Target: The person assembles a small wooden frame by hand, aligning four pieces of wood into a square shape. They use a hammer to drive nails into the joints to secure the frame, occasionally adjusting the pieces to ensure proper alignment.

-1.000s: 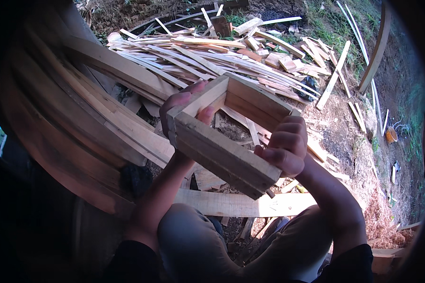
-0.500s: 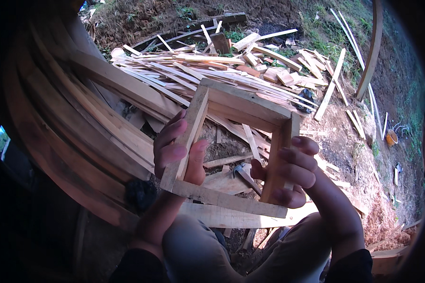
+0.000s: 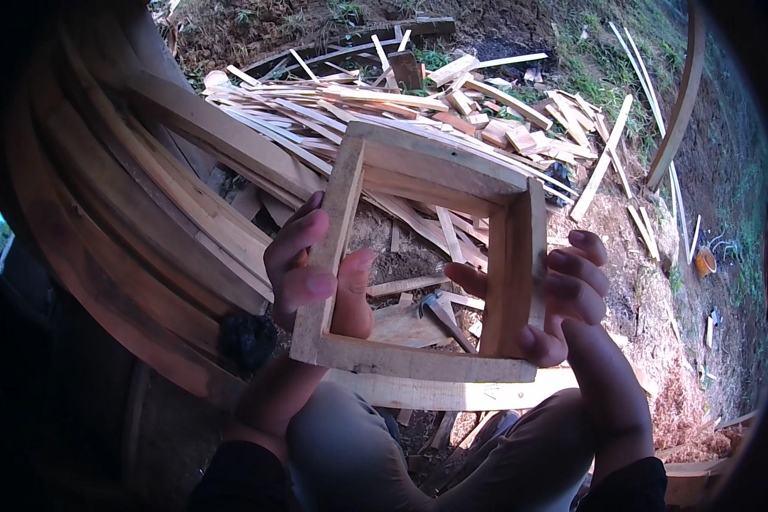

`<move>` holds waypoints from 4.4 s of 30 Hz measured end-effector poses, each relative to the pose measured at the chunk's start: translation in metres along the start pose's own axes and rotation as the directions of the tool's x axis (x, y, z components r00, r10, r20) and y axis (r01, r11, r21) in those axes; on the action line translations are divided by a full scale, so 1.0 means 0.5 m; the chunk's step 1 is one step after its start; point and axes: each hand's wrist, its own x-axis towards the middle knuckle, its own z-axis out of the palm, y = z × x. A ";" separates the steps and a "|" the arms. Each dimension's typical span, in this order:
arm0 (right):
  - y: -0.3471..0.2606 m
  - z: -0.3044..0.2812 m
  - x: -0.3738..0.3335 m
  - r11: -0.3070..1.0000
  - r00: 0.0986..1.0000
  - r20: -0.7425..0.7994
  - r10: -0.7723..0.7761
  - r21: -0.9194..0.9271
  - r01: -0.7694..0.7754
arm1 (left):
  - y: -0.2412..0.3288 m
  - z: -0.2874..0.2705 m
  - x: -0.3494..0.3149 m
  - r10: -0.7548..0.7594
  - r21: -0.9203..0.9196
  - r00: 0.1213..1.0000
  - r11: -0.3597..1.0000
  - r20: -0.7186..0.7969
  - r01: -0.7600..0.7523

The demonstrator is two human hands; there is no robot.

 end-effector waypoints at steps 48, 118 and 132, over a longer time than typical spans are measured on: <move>0.021 0.009 0.008 0.949 0.918 0.343 0.200 0.163 -0.268 | -0.049 0.040 -0.023 -0.352 -0.092 0.936 0.932 -0.001 0.351; 0.003 0.041 -0.103 0.869 0.423 0.896 -0.135 0.312 -0.384 | -0.154 0.058 -0.111 -0.936 -0.159 0.256 0.222 0.243 0.962; -0.021 0.038 -0.123 0.893 0.354 0.922 -0.154 0.284 -0.349 | -0.165 0.050 -0.124 -0.941 -0.181 0.176 0.127 0.289 0.975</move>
